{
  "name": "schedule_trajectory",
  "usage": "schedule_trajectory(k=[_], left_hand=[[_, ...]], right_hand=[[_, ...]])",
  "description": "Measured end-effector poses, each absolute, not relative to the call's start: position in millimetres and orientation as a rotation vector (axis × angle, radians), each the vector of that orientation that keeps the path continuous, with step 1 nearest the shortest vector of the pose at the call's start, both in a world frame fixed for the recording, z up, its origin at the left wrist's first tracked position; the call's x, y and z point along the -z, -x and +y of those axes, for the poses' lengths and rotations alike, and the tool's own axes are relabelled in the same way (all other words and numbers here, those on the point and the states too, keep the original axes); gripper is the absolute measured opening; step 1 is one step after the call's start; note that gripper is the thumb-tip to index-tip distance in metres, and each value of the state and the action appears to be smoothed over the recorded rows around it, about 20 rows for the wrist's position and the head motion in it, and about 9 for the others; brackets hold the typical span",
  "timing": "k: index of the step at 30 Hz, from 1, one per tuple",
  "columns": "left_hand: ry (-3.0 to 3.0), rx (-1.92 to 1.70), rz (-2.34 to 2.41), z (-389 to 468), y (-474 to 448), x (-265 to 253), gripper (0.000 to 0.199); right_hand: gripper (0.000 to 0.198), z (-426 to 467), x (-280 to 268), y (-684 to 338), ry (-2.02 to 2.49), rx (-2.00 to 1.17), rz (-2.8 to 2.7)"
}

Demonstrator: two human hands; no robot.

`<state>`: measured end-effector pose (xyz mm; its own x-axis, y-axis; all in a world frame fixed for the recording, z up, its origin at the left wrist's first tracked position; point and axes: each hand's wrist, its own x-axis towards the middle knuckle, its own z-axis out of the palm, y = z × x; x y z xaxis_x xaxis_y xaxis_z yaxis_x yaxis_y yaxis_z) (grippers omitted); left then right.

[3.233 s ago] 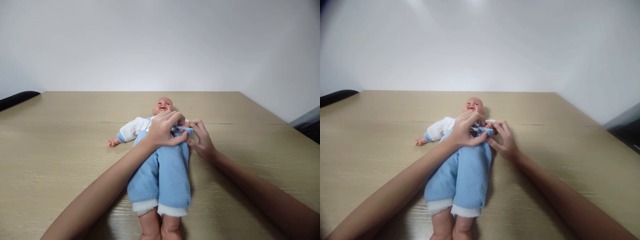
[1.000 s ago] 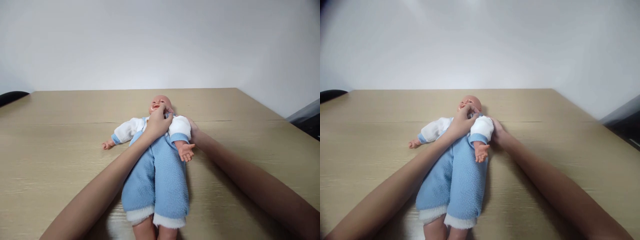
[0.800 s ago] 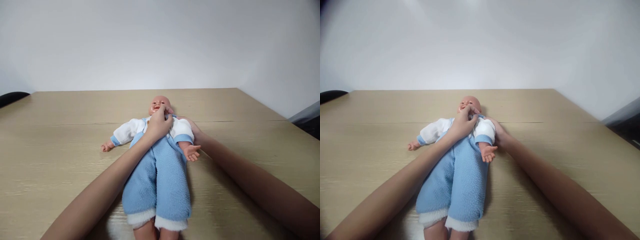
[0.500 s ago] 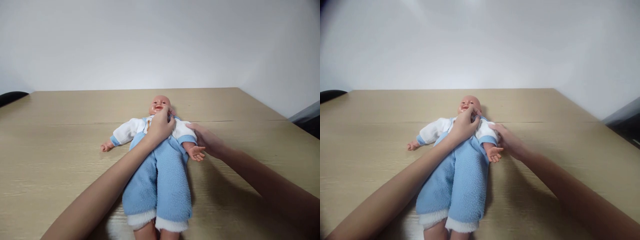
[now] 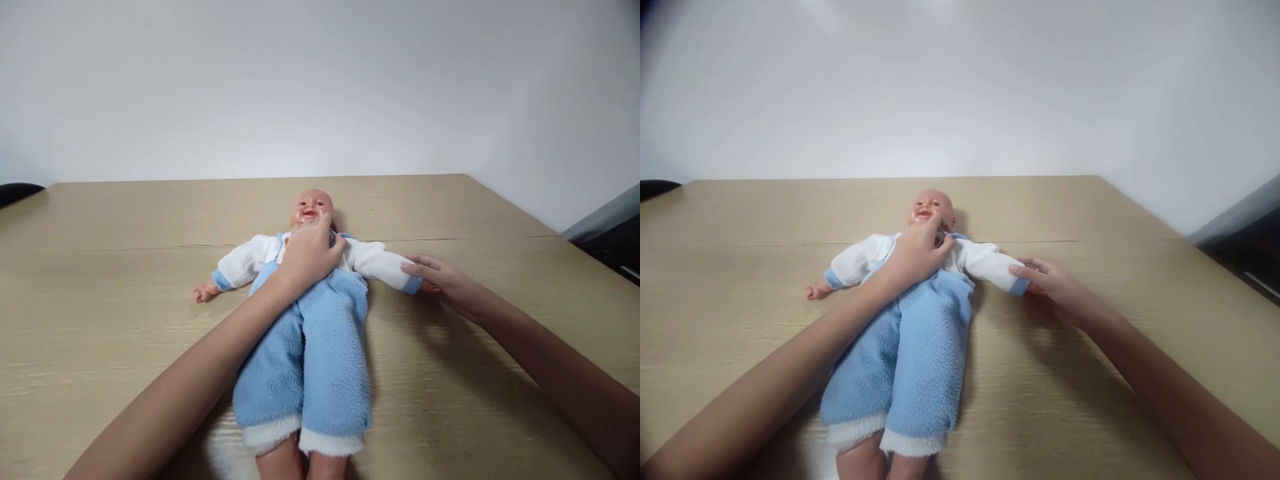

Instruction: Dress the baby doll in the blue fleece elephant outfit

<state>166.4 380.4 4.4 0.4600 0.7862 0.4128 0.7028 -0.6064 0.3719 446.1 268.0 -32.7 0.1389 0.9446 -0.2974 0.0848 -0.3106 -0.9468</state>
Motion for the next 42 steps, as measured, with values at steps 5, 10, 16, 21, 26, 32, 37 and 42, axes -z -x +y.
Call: schedule_trajectory(k=[5, 10, 16, 21, 26, 32, 37, 42], left_hand=[[-2.543, -0.769, 1.277, 381.7, -158.7, -11.5, 0.014], [-2.589, -0.829, 1.204, 387.2, -150.8, -11.9, 0.013], [-2.711, -0.787, 1.154, 390.6, -149.1, -7.9, 0.018], [-2.788, -0.785, 1.138, 386.1, -150.6, -11.3, 0.020], [-2.830, -0.839, 0.898, 381.0, -152.5, -19.0, 0.022], [-2.780, -0.645, 0.579, 375.0, -153.1, -23.3, 0.017], [-2.733, -0.440, 0.442, 374.5, -153.4, -18.5, 0.024], [-2.718, -0.446, 0.549, 375.3, -156.8, -12.8, 0.025]], right_hand=[[0.058, 274.0, 46.8, -466.9, 1.651, -1.054, -1.189], [0.057, 272.6, 60.3, -465.1, 1.707, -0.709, -1.392], [0.055, 256.6, 47.6, -435.7, 1.615, 0.082, -1.666], [0.041, 236.1, 34.0, -382.9, 1.383, -0.226, -1.764], [0.036, 244.3, 44.7, -353.8, 1.253, -0.890, -1.582], [0.040, 269.8, 49.8, -365.0, 1.141, -1.290, -1.453], [0.035, 272.8, 56.8, -369.1, 1.111, -1.219, -1.352], [0.025, 261.9, 49.5, -385.2, 1.351, -0.753, -1.645]])
